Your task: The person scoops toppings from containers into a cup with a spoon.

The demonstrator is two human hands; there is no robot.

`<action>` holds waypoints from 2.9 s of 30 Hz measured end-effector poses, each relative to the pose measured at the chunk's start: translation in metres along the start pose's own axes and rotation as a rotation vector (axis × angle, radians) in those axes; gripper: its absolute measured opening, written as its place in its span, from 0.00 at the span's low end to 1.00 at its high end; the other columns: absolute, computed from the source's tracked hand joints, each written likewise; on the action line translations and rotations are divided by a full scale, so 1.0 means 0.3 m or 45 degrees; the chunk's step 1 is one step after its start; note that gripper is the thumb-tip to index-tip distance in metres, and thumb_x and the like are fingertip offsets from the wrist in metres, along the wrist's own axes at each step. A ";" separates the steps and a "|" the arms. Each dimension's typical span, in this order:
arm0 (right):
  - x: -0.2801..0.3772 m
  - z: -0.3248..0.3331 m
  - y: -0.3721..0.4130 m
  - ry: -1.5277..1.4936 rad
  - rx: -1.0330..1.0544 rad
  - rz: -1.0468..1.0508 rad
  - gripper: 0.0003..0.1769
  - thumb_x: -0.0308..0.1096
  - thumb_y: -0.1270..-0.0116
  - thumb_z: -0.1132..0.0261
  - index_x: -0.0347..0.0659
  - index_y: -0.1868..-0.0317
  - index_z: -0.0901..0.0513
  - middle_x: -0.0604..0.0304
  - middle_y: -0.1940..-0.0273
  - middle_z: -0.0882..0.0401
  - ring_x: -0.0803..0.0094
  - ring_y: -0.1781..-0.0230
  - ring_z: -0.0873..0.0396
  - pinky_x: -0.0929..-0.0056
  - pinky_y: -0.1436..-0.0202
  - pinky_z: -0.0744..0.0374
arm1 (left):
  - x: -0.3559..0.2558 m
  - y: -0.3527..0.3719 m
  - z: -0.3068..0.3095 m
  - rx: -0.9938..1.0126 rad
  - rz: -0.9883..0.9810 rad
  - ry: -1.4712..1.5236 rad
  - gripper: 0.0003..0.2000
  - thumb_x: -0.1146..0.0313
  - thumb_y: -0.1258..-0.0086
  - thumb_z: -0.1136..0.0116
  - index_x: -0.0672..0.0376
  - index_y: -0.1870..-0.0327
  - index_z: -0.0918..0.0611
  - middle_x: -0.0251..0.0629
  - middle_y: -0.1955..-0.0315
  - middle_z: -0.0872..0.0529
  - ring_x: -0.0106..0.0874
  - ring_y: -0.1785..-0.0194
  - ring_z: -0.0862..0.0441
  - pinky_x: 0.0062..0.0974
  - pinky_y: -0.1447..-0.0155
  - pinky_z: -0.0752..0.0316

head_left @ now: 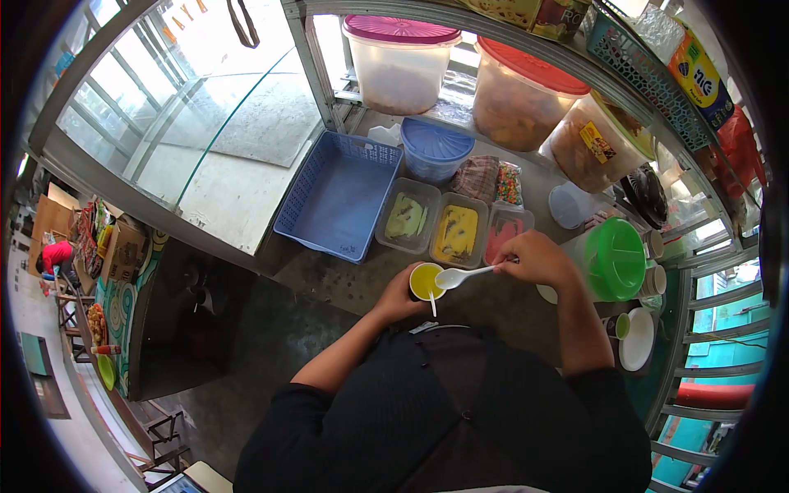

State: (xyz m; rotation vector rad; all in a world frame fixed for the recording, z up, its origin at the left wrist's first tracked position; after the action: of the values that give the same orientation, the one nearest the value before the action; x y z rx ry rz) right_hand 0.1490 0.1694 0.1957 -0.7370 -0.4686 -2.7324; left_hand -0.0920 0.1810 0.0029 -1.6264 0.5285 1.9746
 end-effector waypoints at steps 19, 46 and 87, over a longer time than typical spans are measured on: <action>-0.141 -0.002 -0.011 0.058 -0.524 -0.265 0.09 0.43 0.36 0.28 0.49 0.61 0.07 0.56 0.65 0.10 0.55 0.63 0.12 0.58 0.56 0.16 | -0.007 0.004 0.013 -0.008 -0.072 -0.096 0.42 0.69 0.50 0.24 0.61 0.29 0.28 0.48 0.34 0.21 0.44 0.29 0.24 0.37 0.27 0.30; 0.134 -0.352 -0.094 -0.216 0.132 0.274 0.16 0.40 0.35 0.29 0.46 0.49 0.14 0.56 0.65 0.14 0.58 0.62 0.15 0.58 0.56 0.20 | -0.023 0.003 0.011 0.022 -0.101 -0.058 0.40 0.66 0.47 0.23 0.62 0.29 0.28 0.48 0.35 0.20 0.43 0.30 0.23 0.37 0.28 0.29; 0.148 -0.347 -0.101 -0.280 -0.498 0.310 0.10 0.36 0.28 0.34 0.39 0.56 0.12 0.49 0.63 0.14 0.49 0.63 0.15 0.57 0.59 0.19 | -0.054 0.014 0.009 -0.058 -0.114 0.012 0.42 0.65 0.46 0.21 0.61 0.29 0.29 0.45 0.37 0.19 0.37 0.33 0.21 0.34 0.29 0.28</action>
State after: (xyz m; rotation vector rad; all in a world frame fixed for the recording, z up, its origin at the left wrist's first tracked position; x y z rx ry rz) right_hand 0.0565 0.1501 0.1266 -1.1169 0.1185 -2.5464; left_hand -0.0944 0.1770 0.0192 -1.6589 0.4095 1.9272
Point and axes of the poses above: each hand's wrist, its own y-axis away from the middle knuckle, its own z-axis out of the back of the hand, x = y × z, the point moved 6 cm from there along -y, towards the middle knuckle
